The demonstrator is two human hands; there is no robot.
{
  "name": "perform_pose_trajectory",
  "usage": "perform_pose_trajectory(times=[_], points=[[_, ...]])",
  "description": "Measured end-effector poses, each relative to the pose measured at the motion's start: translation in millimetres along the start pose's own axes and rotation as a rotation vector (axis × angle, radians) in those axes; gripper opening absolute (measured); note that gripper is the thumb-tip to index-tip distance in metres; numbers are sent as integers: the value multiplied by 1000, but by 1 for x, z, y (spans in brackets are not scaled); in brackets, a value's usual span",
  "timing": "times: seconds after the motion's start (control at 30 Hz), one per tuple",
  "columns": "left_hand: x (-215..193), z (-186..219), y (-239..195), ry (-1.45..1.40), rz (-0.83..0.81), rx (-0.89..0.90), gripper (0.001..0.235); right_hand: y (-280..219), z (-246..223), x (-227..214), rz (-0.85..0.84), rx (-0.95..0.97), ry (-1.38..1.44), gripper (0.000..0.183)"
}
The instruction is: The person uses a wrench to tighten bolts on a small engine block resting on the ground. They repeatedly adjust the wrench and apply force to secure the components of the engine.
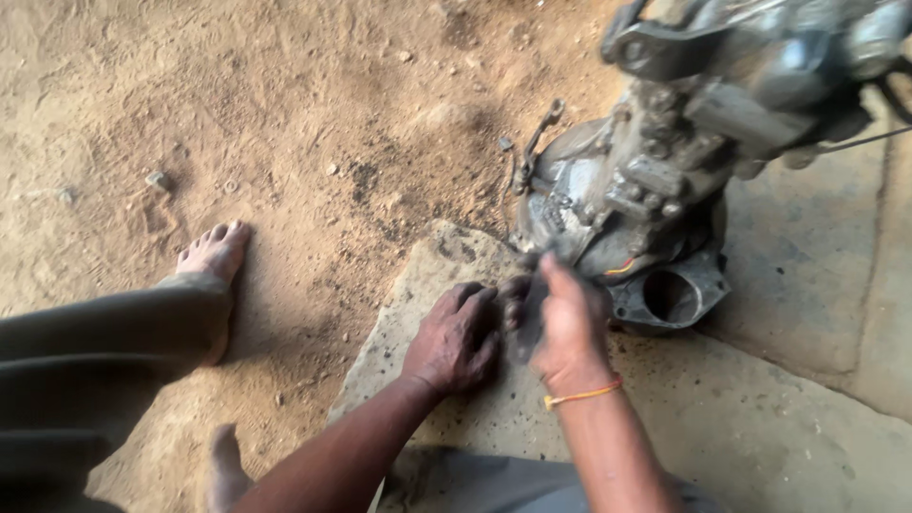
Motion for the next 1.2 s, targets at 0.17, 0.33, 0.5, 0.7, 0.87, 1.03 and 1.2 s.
perform_pose_trajectory(times=[0.17, 0.33, 0.5, 0.7, 0.87, 1.03, 1.2], points=[[1, 1, 1, 15, 9, 40, 62, 16, -15, 6, -118, 1, -15, 20], [2, 0, -1, -7, 18, 39, 61, 13, -20, 5, -34, -110, -251, 23], [3, 1, 1, 11, -22, 10, 63, -1, -36, 15, 4, -294, -577, 23], [3, 1, 0, 14, -22, 14, 61, -10, -20, 9, -135, 53, -84, 23], [2, 1, 1, 19, -47, -9, 63, 12, -8, -2, -107, 139, -63, 20], [0, -1, 5, -61, -32, -75, 61, 32, -1, 1, -198, 139, -60, 22], [-7, -16, 29, -722, 20, -467, 36, 20, 0, 0, -159, 99, -12, 28]])
Point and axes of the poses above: each hand's wrist, its own y-axis towards the middle knuckle, its own x-axis out of the palm, z = x × y, the point moved 7 cm from there along y, towards the middle knuckle, and after that the axes turned 4 degrees about -z, right-handed, at the moved point
